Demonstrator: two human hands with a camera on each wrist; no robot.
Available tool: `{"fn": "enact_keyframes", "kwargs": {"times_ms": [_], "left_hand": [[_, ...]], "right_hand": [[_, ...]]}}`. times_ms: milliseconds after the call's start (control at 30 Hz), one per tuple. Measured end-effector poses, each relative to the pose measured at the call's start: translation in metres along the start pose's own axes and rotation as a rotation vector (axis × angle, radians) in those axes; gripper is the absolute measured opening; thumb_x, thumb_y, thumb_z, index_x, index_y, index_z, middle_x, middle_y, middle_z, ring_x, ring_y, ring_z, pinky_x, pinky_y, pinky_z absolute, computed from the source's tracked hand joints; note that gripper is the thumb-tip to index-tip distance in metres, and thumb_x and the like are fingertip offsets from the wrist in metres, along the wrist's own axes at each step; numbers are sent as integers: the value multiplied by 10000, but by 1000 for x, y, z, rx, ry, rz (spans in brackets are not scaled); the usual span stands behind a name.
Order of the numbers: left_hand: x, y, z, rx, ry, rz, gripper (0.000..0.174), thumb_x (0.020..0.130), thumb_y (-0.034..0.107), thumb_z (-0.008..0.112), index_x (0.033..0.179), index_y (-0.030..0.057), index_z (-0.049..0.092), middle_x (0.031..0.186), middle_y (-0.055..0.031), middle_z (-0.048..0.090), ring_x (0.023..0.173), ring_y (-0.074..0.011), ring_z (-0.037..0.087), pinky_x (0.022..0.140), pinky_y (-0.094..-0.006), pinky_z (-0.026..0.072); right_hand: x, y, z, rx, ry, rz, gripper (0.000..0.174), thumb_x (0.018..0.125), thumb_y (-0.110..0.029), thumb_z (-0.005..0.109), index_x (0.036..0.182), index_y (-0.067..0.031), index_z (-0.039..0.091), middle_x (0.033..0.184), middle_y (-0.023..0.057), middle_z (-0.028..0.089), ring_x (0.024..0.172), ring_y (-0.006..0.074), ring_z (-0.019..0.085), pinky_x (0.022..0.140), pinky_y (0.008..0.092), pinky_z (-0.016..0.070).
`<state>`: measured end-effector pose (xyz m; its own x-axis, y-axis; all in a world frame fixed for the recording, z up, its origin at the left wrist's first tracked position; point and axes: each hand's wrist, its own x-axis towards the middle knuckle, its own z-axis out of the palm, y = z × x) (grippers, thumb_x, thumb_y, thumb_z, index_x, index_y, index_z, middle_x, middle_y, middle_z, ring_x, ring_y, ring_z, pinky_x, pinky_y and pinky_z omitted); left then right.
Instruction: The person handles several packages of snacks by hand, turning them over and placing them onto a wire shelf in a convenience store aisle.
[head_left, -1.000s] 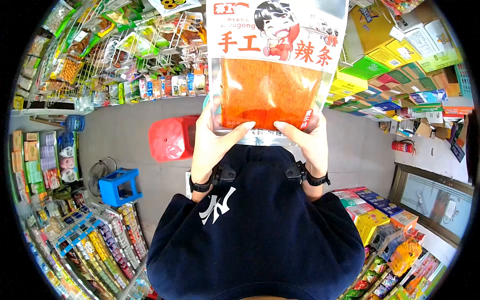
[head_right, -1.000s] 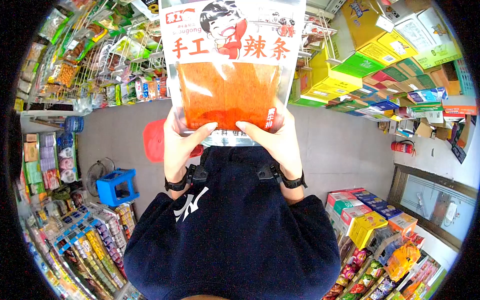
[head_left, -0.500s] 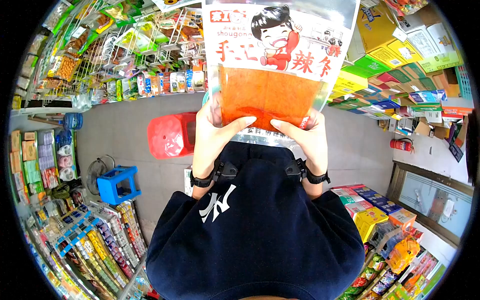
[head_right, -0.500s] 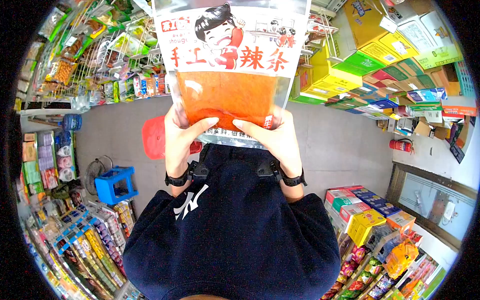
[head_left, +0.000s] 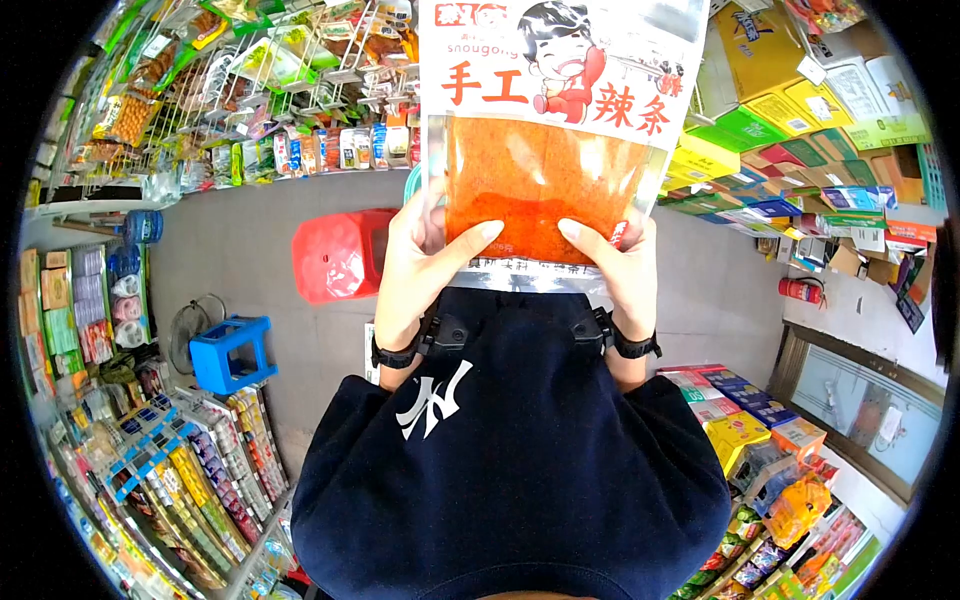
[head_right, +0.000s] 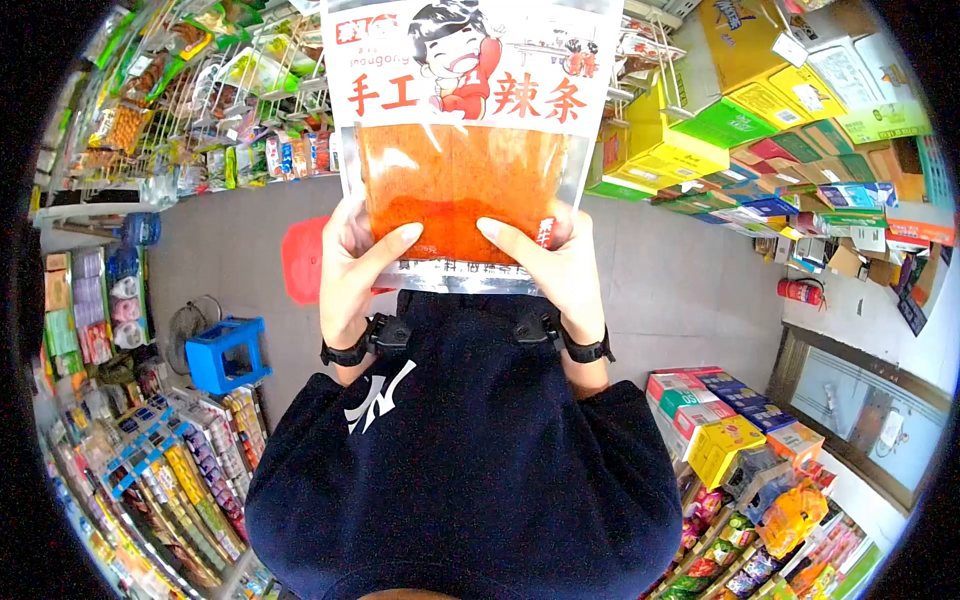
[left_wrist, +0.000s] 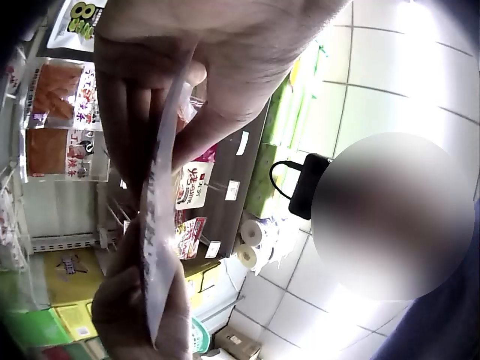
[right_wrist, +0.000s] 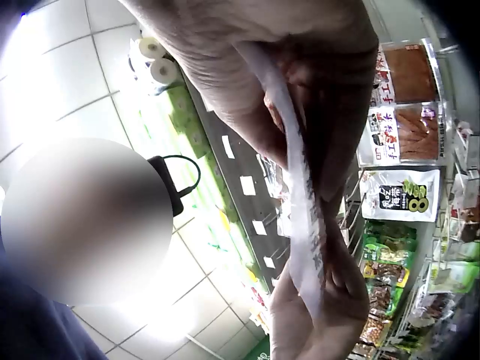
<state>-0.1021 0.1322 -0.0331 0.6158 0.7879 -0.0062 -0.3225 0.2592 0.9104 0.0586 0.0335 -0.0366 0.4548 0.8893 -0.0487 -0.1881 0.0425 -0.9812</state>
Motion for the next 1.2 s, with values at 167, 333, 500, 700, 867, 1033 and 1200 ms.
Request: {"fn": "enact_keyframes", "kwargs": {"times_ms": [167,333,500,700,867,1033,1200], "left_hand": [[-1,-11,-9,71,-53,74,536,708,-119,611,1188,-54,381,1108,-118,533,1015,-166,522,861,-280,427],[-3,-14,-8,65,-60,31,558,696,-119,621,1196,-49,382,1117,-115,531,1018,-166,523,869,-288,427],[-5,-19,-1,132,4,32,509,701,-92,637,1160,-45,423,1048,-111,572,950,-158,560,840,-288,449],[-4,-23,10,132,25,34,467,721,-77,629,1142,-54,428,1032,-119,578,936,-157,565,828,-273,452],[-3,-27,7,187,-25,-7,432,725,-82,622,1121,-59,449,1039,-114,577,954,-152,554,834,-268,446],[1,-28,11,110,-41,-60,402,723,-80,628,1094,-62,476,1042,-113,576,960,-149,551,832,-269,446],[3,-28,23,116,5,-38,396,719,-80,634,1082,-60,478,1017,-122,587,923,-154,571,808,-270,462]], "right_hand": [[-1,-1,-7,-9,-108,57,249,721,10,657,957,44,590,890,74,638,770,93,583,689,227,470],[-7,7,-9,-27,-117,96,253,717,5,664,957,36,592,889,64,637,767,88,579,694,226,465],[-9,11,-8,35,-56,105,255,720,-3,666,961,35,590,889,61,638,771,88,578,698,227,463],[-11,12,-17,-26,-35,93,272,726,-6,661,981,37,578,918,72,634,796,97,584,701,225,466],[-12,10,-25,-12,-43,105,267,714,2,666,967,33,586,899,75,639,783,110,598,704,231,478],[-12,7,-24,-18,-7,143,264,704,25,658,956,26,581,911,82,635,806,118,598,726,247,467],[-11,10,-22,-29,49,89,263,713,-27,682,957,27,599,887,82,647,777,111,606,704,239,483]]}}
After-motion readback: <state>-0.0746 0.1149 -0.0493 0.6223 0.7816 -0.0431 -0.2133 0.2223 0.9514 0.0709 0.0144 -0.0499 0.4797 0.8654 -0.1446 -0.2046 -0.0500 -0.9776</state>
